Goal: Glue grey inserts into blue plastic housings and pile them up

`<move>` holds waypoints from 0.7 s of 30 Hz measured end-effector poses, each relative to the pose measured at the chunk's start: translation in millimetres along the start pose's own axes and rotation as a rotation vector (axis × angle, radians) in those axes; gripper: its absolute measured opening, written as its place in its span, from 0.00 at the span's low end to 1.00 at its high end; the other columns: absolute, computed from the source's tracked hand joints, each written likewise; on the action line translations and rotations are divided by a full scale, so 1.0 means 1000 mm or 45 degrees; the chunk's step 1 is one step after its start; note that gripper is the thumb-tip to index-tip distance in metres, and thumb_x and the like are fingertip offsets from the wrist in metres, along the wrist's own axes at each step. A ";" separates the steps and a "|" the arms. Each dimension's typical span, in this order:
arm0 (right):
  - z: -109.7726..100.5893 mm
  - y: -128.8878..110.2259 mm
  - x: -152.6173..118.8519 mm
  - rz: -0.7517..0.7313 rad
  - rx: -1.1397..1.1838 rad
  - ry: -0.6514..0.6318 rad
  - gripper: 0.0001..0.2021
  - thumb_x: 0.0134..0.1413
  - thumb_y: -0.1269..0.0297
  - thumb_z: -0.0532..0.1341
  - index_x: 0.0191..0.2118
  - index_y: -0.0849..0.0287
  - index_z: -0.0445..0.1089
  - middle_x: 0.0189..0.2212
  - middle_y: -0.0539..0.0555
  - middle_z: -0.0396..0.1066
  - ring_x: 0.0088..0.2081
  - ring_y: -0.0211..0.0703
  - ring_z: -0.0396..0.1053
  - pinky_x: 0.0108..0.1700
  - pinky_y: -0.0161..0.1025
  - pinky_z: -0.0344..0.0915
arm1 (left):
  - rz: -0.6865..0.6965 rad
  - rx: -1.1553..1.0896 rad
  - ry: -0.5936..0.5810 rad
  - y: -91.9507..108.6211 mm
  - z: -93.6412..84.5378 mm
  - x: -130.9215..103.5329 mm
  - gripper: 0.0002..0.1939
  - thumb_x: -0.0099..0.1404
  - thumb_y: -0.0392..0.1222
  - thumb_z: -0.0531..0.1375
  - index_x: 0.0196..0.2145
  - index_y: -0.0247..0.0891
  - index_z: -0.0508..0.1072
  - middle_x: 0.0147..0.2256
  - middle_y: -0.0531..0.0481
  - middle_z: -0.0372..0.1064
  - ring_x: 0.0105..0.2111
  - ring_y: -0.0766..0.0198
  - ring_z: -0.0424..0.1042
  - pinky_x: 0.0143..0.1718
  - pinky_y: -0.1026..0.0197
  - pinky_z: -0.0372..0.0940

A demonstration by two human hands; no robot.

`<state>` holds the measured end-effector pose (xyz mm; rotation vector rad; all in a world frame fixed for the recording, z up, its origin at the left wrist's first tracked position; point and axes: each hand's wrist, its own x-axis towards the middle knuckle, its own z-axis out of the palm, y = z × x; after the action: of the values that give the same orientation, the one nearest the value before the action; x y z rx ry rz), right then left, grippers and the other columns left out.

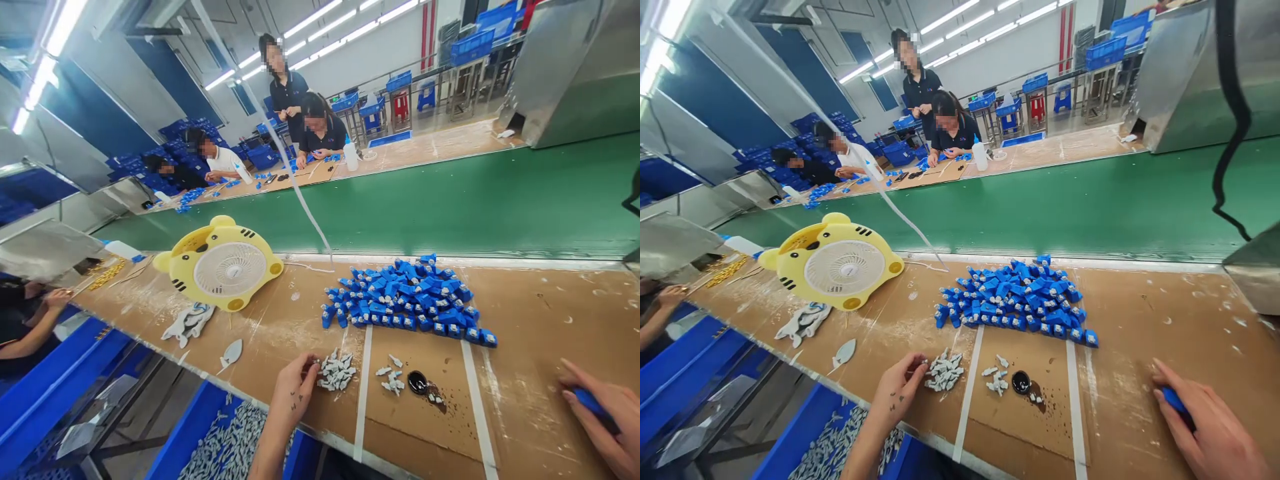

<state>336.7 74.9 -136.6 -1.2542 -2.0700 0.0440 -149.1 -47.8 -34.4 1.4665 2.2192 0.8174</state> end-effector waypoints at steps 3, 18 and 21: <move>-0.010 -0.001 0.005 0.021 -0.026 0.041 0.23 0.69 0.43 0.50 0.49 0.52 0.75 0.35 0.59 0.80 0.34 0.56 0.78 0.39 0.51 0.74 | 0.133 -0.105 0.060 0.015 0.002 -0.003 0.17 0.67 0.54 0.58 0.34 0.41 0.81 0.29 0.48 0.80 0.28 0.58 0.78 0.30 0.62 0.73; -0.023 -0.074 0.026 0.457 0.392 -0.125 0.26 0.66 0.39 0.51 0.36 0.53 0.77 0.30 0.57 0.79 0.32 0.49 0.77 0.34 0.41 0.73 | 1.055 0.147 -0.438 0.098 0.076 0.015 0.12 0.71 0.30 0.54 0.34 0.40 0.75 0.29 0.51 0.75 0.28 0.63 0.75 0.30 0.65 0.66; -0.022 -0.089 0.032 0.439 0.537 -0.217 0.26 0.68 0.43 0.50 0.30 0.53 0.74 0.25 0.55 0.76 0.27 0.46 0.74 0.31 0.39 0.71 | 1.112 0.274 -0.487 0.096 0.078 0.014 0.14 0.70 0.28 0.53 0.31 0.41 0.73 0.30 0.50 0.74 0.29 0.61 0.74 0.30 0.63 0.64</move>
<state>272.2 46.0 -69.8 -1.3512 -1.8258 0.7279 -41.1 14.6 -32.8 2.4990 1.3753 0.4474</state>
